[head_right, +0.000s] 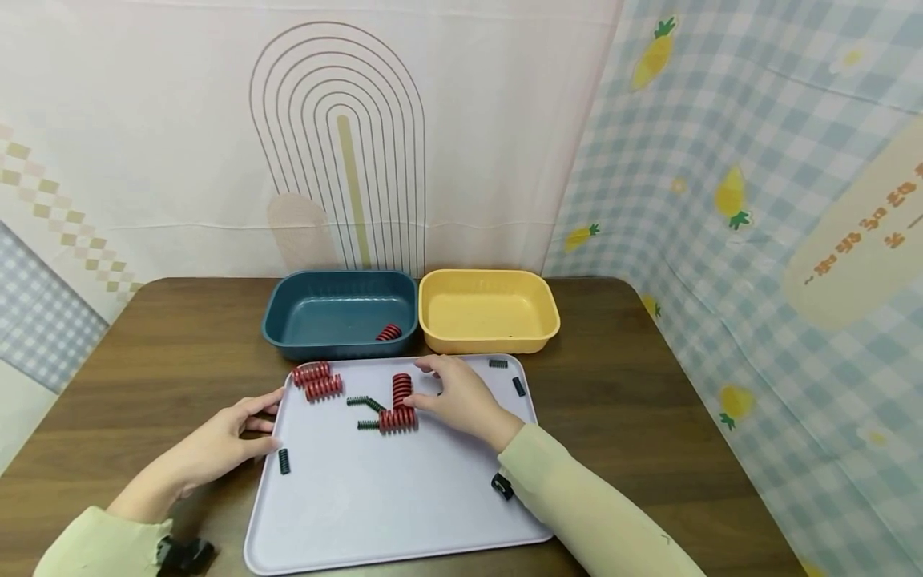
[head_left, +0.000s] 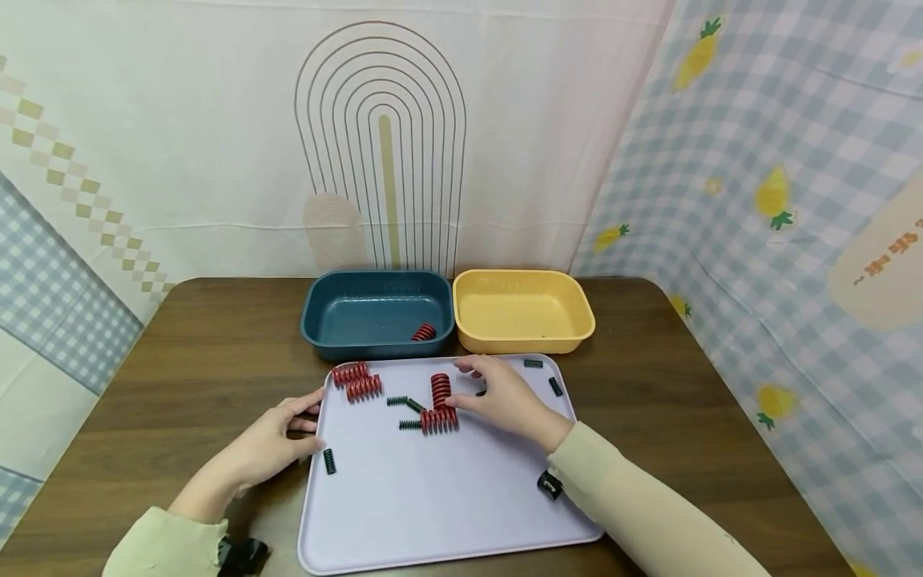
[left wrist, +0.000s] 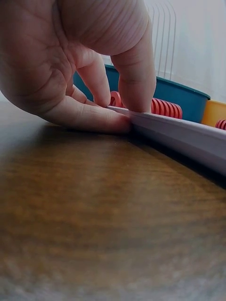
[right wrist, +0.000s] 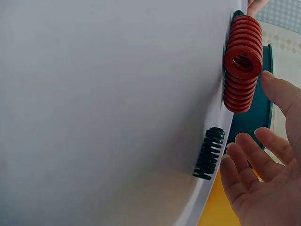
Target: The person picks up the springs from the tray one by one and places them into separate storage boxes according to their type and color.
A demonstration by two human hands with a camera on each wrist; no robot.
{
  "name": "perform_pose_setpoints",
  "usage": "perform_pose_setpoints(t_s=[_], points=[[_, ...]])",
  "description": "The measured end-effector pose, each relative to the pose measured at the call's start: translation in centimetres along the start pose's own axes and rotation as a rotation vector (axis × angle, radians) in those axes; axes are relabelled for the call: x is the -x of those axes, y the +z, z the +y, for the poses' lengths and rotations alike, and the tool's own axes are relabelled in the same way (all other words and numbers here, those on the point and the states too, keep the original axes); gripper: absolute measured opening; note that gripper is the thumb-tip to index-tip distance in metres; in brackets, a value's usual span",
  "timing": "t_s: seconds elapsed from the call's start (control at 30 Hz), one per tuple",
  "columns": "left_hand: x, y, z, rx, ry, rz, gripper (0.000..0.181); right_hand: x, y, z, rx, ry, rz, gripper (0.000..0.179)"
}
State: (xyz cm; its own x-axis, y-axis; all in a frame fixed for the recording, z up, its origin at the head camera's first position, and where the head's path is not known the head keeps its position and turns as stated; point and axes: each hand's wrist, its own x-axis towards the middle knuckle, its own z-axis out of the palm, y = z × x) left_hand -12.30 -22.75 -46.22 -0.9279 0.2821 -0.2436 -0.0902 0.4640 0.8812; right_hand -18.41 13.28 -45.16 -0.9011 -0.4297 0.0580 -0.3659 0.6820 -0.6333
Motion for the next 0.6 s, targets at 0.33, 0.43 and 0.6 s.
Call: perform_pose_setpoints(t_s=[0.33,0.43,0.6], points=[[-0.07,0.1,0.31,-0.001,-0.006,-0.002,0.076,-0.31,0.51,-0.29,0.05,-0.026,-0.011,0.061],[0.03,0.11,0.33,-0.006,-0.009,-0.001,0.076,-0.47,0.65,-0.34,0.074,-0.021,-0.024,0.062],[0.13,0.1,0.43,-0.004,-0.008,-0.005,0.076,-0.68,0.79,-0.49,0.097,-0.027,-0.038,0.065]])
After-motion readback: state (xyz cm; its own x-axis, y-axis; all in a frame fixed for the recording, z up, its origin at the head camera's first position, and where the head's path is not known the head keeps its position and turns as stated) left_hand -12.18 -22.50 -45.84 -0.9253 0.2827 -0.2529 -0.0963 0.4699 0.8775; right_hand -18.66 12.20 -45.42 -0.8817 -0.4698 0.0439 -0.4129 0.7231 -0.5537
